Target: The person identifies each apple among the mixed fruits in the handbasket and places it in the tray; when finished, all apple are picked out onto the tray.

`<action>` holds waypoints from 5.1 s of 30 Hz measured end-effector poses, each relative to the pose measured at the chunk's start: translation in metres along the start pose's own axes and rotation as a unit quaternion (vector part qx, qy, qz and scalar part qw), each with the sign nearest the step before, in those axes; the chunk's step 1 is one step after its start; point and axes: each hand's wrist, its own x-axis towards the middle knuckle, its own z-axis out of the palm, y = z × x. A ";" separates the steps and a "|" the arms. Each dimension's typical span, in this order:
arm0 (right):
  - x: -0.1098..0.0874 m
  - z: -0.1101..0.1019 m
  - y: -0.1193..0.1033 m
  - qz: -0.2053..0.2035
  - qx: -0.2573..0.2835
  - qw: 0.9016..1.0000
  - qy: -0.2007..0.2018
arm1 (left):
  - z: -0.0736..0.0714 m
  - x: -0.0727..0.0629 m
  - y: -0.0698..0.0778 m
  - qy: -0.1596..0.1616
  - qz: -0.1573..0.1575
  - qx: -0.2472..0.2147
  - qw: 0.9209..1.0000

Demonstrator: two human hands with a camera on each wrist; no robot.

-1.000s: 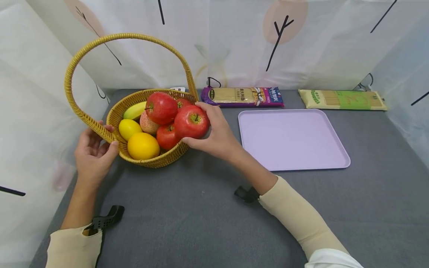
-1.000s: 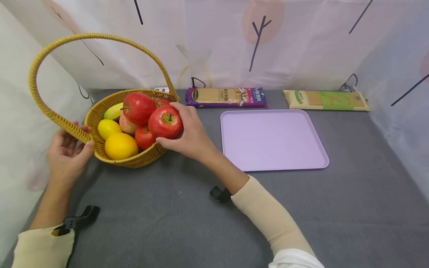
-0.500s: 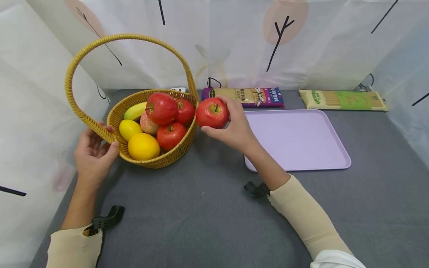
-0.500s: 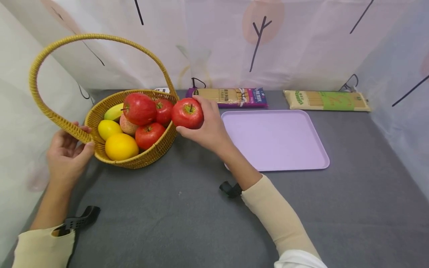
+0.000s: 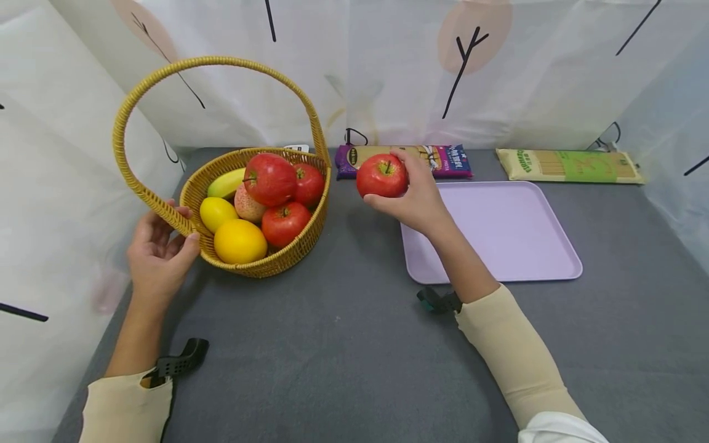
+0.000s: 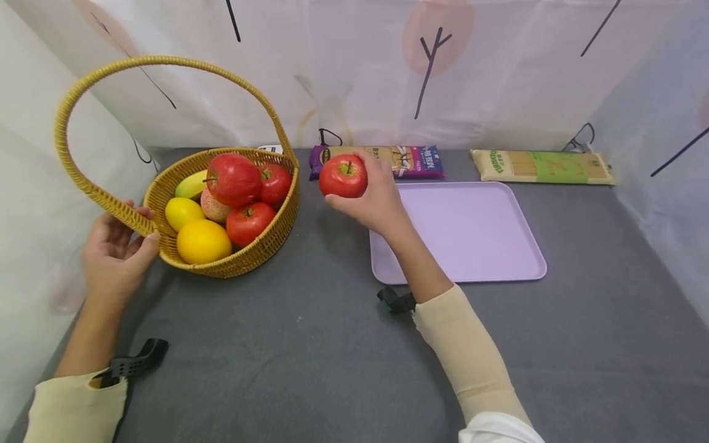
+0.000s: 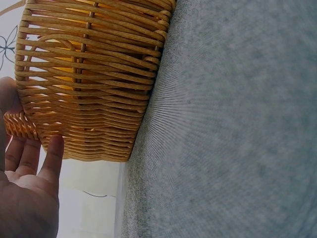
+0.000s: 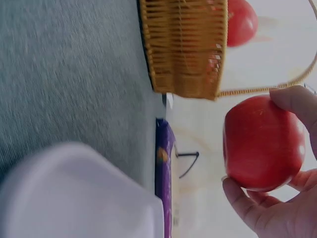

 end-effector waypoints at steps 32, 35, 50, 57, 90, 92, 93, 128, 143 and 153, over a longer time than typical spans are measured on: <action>0.014 -0.035 0.043 0.169 -0.097 0.980 -0.049 | 0.000 -0.001 0.000 -0.005 -0.004 -0.011 1.000; 0.015 -0.035 0.044 0.170 -0.108 0.978 -0.060 | 0.001 -0.001 0.000 -0.005 -0.004 -0.015 1.000; 0.013 -0.037 0.039 0.149 -0.157 0.975 -0.056 | 0.000 -0.002 -0.001 -0.005 -0.007 -0.024 1.000; 0.008 -0.030 0.011 0.087 -0.216 0.972 -0.021 | -0.002 0.000 0.000 -0.005 -0.012 -0.013 1.000; 0.046 0.108 -0.091 -0.224 -0.255 0.927 -0.157 | -0.001 -0.002 0.000 -0.005 -0.018 -0.016 1.000; 0.049 0.112 -0.092 -0.217 -0.257 0.928 -0.161 | -0.001 -0.002 0.000 -0.007 -0.016 -0.016 1.000; 0.050 0.113 -0.093 -0.213 -0.257 0.929 -0.162 | -0.001 -0.002 0.000 -0.007 -0.015 -0.015 1.000; 0.055 0.113 -0.104 -0.158 -0.219 0.943 -0.192 | -0.002 -0.001 -0.001 -0.002 -0.019 -0.014 1.000; 0.053 0.109 -0.100 -0.155 -0.202 0.949 -0.188 | -0.001 0.000 0.001 -0.003 -0.015 -0.005 1.000; 0.049 0.108 -0.087 -0.172 -0.140 0.962 -0.158 | 0.000 -0.001 0.002 -0.004 -0.009 -0.010 1.000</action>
